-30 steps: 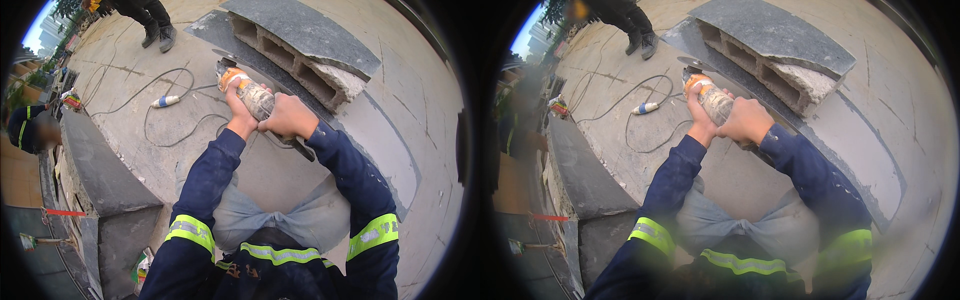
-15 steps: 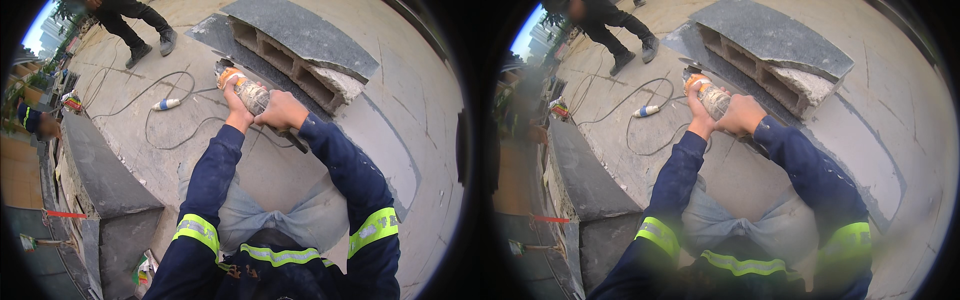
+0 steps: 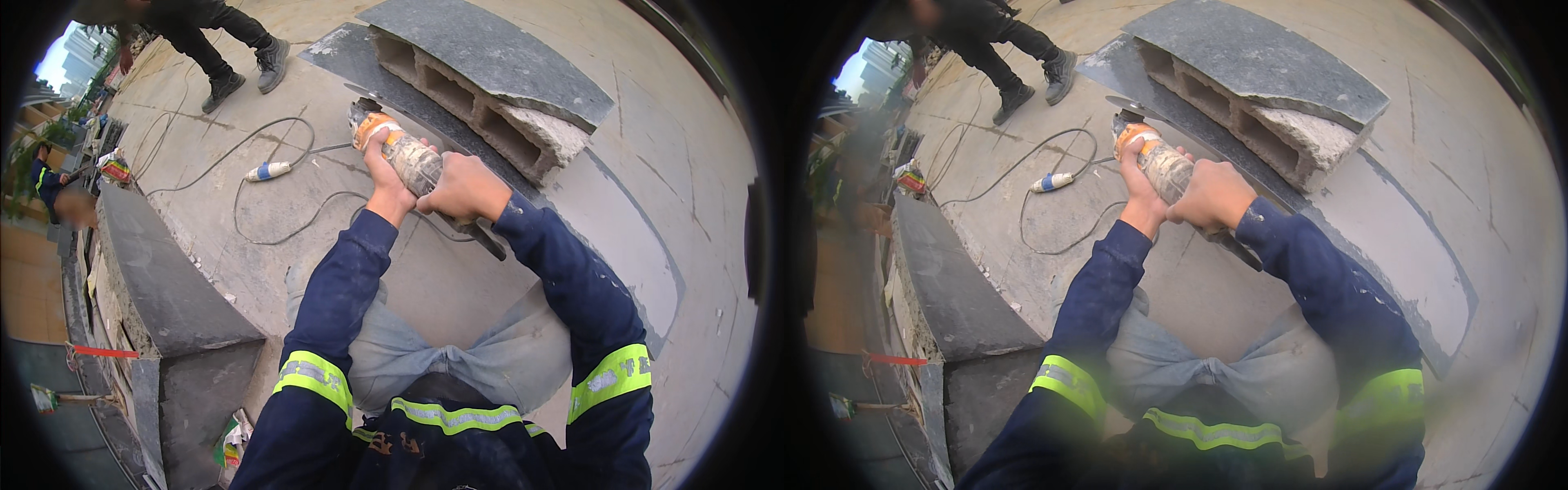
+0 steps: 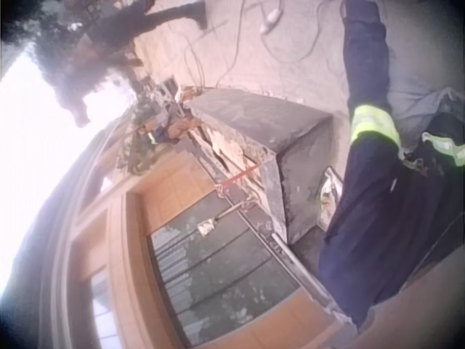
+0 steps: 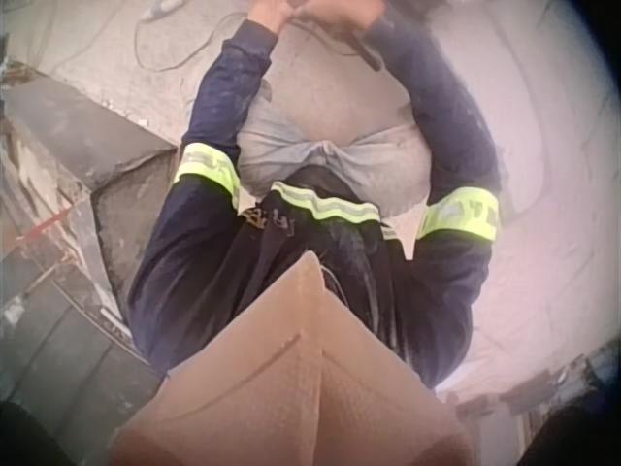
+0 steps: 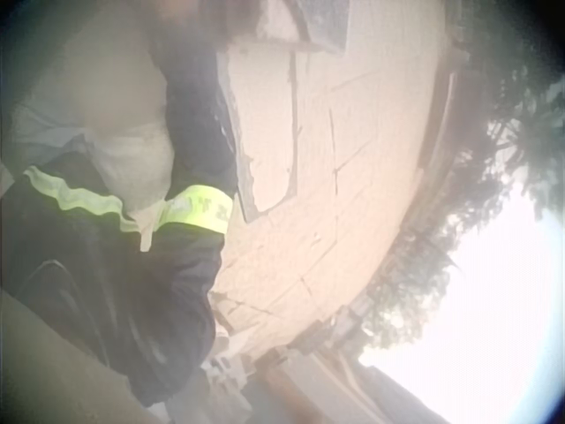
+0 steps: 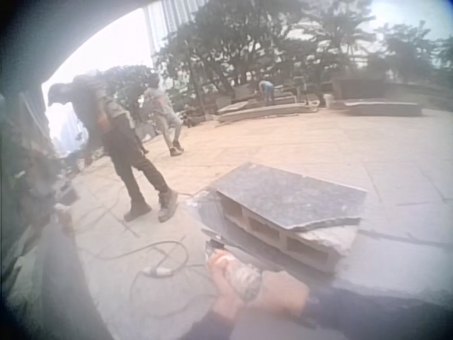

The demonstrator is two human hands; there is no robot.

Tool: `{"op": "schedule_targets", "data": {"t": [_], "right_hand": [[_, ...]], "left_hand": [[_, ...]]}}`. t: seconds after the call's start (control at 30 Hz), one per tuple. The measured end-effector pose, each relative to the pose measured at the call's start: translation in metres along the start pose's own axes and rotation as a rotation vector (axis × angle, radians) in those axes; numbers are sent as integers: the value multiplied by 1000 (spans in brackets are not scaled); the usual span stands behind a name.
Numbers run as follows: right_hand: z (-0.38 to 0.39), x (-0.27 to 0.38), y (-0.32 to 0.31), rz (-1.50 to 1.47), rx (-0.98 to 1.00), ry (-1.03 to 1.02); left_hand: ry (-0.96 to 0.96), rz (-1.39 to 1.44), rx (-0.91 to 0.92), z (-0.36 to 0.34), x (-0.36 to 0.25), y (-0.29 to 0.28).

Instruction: The person uses an angle grinder to cut a dark stone slab resting on a hollow concrete block. The person holds the tool with both hands and guides it along the slab's edge, generating dust as the cut progresses.

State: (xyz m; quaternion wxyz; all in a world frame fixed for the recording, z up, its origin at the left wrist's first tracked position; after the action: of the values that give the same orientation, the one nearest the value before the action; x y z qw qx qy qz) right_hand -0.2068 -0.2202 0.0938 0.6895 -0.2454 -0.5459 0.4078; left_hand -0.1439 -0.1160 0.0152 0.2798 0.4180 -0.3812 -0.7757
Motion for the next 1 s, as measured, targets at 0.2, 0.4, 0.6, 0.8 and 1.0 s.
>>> {"op": "schedule_targets", "data": {"t": [0.2,0.4,0.6,0.8,1.0], "right_hand": [[8,-2,1,30,-50,-47],[19,-3,1,7,-51,-43],[27,-6,2,-7,-51,-8],[34,-6,1,7,-46,9],[41,-5,1,19,-75,0]], "left_hand": [[-27,17,-3,8,5,3],[-51,30,9,15,11,3],[-78,53,14,23,18,6],[-97,60,26,30,21,8],[-104,77,38,36,25,11]]}}
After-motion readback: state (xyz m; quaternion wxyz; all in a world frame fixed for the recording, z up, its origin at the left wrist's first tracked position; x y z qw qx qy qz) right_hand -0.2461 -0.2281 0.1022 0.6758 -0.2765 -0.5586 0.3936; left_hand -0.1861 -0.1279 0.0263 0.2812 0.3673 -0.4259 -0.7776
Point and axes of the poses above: each hand's wrist, its own z-axis away from the middle knuckle, its own y-axis out of the palm, x = y × z, the point moved 4 cm from there along -z, towards the middle knuckle, and after that the axes turned 1 degree about -y, right-handed, at the moved point
